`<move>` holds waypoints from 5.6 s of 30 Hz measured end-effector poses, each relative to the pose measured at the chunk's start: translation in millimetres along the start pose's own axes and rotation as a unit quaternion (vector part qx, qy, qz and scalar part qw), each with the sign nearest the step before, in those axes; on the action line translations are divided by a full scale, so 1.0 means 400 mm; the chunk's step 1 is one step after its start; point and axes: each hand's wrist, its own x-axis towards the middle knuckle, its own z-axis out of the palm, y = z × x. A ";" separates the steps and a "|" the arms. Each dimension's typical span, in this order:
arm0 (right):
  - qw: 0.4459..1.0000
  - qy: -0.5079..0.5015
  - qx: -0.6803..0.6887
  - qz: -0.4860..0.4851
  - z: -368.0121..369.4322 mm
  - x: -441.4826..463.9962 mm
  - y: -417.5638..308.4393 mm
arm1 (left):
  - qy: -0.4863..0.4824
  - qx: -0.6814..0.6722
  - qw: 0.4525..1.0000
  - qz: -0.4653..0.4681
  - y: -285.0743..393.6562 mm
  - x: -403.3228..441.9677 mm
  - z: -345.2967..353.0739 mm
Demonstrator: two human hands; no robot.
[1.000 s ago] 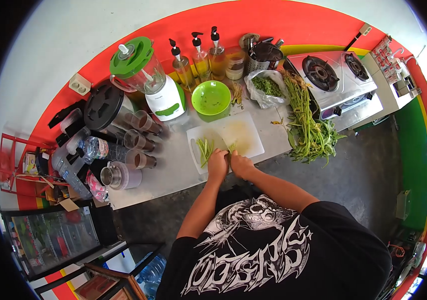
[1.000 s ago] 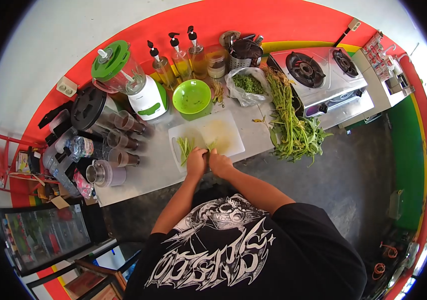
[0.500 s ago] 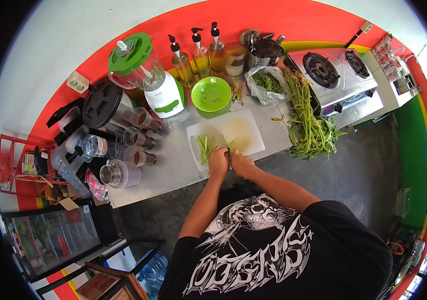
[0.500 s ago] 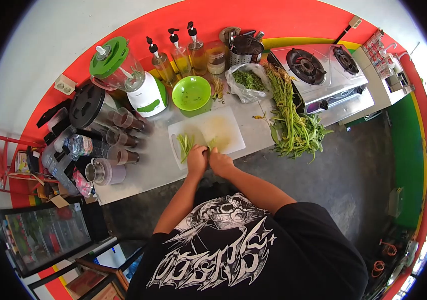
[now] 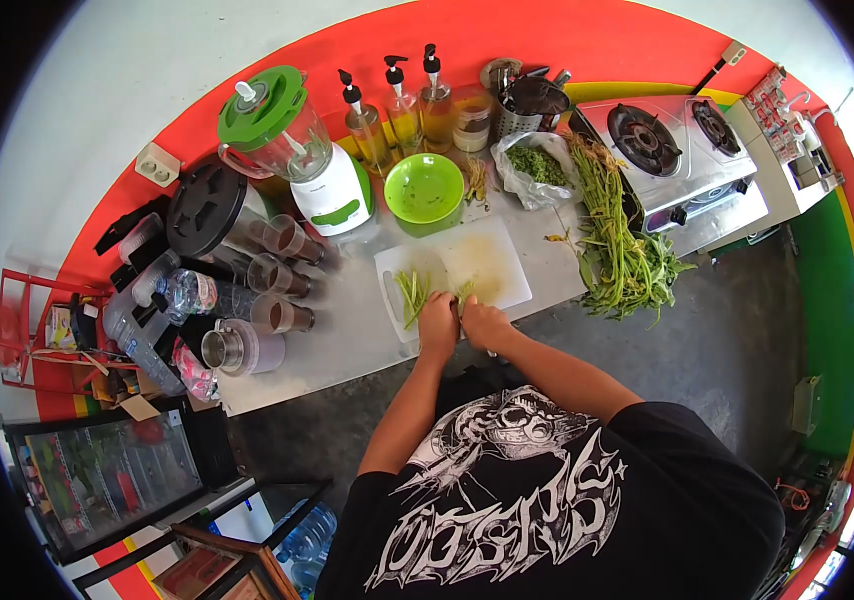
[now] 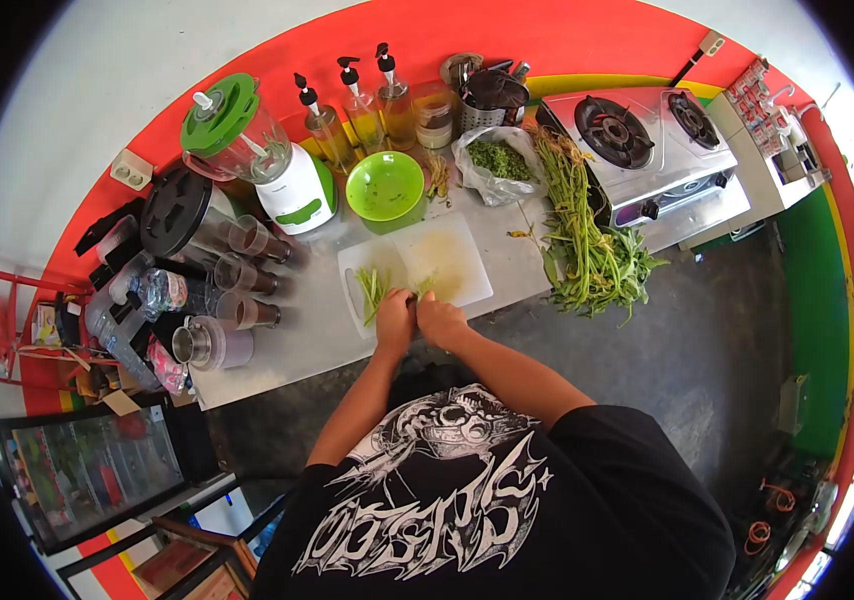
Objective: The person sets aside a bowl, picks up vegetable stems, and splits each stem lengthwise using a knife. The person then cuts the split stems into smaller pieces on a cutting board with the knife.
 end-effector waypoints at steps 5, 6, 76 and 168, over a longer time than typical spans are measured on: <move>0.998 0.002 0.048 0.030 0.021 -0.001 0.000 | 0.002 0.014 1.000 -0.015 -0.001 -0.002 0.008; 0.998 0.002 0.048 0.031 0.014 0.006 0.001 | 0.001 0.013 1.000 -0.015 0.005 -0.002 0.004; 1.000 -0.019 -0.016 -0.010 0.006 -0.054 0.001 | 0.002 0.012 1.000 0.001 -0.007 -0.025 0.006; 0.996 0.042 0.079 -0.017 -0.026 -0.006 0.207 | 0.084 0.009 0.988 -0.132 -0.003 -0.092 -0.046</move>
